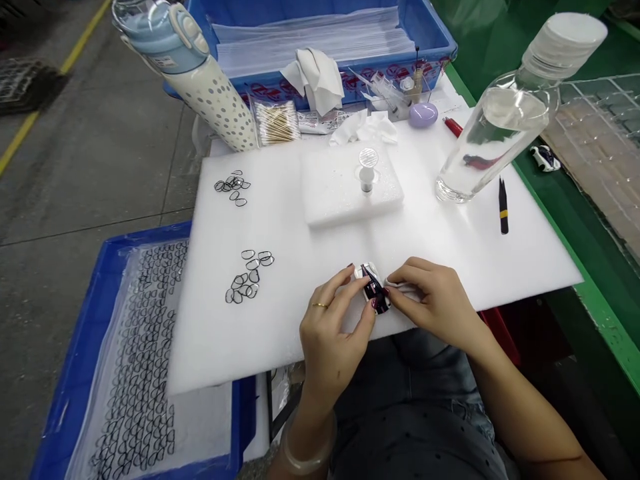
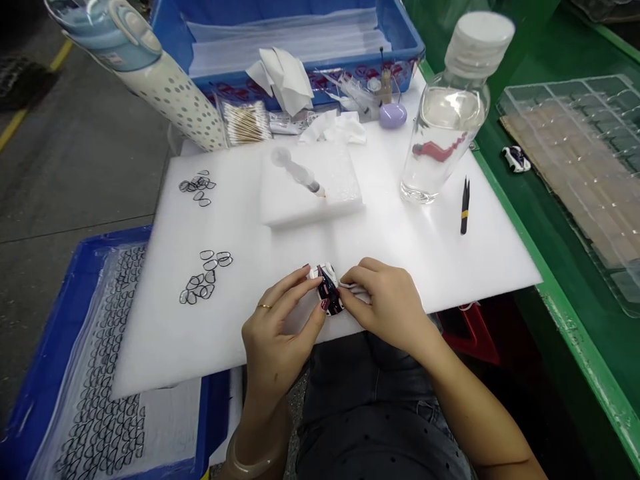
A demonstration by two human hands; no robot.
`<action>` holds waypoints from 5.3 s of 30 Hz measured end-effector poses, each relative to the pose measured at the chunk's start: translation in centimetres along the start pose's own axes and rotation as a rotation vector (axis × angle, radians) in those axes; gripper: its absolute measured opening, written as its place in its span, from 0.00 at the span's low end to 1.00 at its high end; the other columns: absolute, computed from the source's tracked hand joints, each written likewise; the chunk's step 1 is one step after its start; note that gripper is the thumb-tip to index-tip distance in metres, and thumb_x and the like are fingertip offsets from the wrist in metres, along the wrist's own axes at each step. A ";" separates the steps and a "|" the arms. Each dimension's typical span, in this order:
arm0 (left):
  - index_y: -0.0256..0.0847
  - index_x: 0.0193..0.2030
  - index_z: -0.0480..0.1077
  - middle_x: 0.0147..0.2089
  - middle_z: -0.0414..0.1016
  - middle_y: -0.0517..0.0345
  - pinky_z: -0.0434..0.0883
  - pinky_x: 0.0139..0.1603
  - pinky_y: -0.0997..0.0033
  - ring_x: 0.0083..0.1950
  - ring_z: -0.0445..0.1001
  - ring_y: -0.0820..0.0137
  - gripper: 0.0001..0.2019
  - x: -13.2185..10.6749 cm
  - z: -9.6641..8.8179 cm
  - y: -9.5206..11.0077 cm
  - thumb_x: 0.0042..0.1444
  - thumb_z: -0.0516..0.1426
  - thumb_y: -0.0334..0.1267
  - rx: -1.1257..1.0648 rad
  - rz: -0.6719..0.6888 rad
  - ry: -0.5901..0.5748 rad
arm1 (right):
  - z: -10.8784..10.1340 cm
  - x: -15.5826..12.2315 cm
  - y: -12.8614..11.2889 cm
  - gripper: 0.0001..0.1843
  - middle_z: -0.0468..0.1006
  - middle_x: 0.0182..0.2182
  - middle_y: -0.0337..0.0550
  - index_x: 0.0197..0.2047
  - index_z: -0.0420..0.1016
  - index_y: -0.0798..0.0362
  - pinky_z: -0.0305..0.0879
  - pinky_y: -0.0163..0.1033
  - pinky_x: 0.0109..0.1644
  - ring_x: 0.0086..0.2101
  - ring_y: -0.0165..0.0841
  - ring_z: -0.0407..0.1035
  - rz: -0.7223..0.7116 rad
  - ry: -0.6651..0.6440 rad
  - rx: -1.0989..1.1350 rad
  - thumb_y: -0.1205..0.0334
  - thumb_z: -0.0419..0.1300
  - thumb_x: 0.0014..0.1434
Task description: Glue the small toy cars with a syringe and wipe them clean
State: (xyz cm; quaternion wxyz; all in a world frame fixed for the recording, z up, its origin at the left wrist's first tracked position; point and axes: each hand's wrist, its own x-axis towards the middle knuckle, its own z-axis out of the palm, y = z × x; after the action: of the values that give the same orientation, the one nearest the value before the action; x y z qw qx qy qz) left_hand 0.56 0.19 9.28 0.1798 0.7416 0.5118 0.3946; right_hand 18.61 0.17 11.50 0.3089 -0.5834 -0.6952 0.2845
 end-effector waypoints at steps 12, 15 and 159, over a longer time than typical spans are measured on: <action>0.45 0.51 0.75 0.55 0.75 0.51 0.75 0.56 0.53 0.57 0.74 0.59 0.14 0.7 -0.6 -0.1 0.58 0.61 0.31 -0.024 -0.070 -0.109 | 0.3 -0.2 0.3 0.06 0.76 0.32 0.40 0.38 0.78 0.53 0.60 0.33 0.32 0.29 0.28 0.70 -0.039 0.011 -0.033 0.62 0.60 0.64; 0.49 0.62 0.68 0.67 0.67 0.50 0.69 0.64 0.47 0.67 0.65 0.55 0.25 1.8 -1.5 -0.7 0.58 0.60 0.32 -0.041 0.044 -0.316 | 0.1 -0.5 0.5 0.06 0.76 0.32 0.40 0.40 0.78 0.53 0.62 0.33 0.32 0.30 0.28 0.70 -0.069 0.071 0.075 0.65 0.58 0.64; 0.49 0.48 0.78 0.46 0.84 0.54 0.77 0.48 0.49 0.46 0.82 0.56 0.17 1.7 -1.3 -1.4 0.56 0.64 0.54 -0.182 0.005 -0.166 | 1.1 3.1 -5.5 0.35 0.44 0.11 0.33 0.16 0.49 0.49 0.44 0.38 0.21 0.15 0.27 0.41 -0.202 0.100 1.211 0.29 0.43 0.59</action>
State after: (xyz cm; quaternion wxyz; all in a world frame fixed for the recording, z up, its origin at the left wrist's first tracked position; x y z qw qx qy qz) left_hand -1.00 2.13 9.84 0.2871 0.7537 0.4554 0.3771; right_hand 13.88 2.36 15.21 0.6430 -0.2481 -0.4467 0.5705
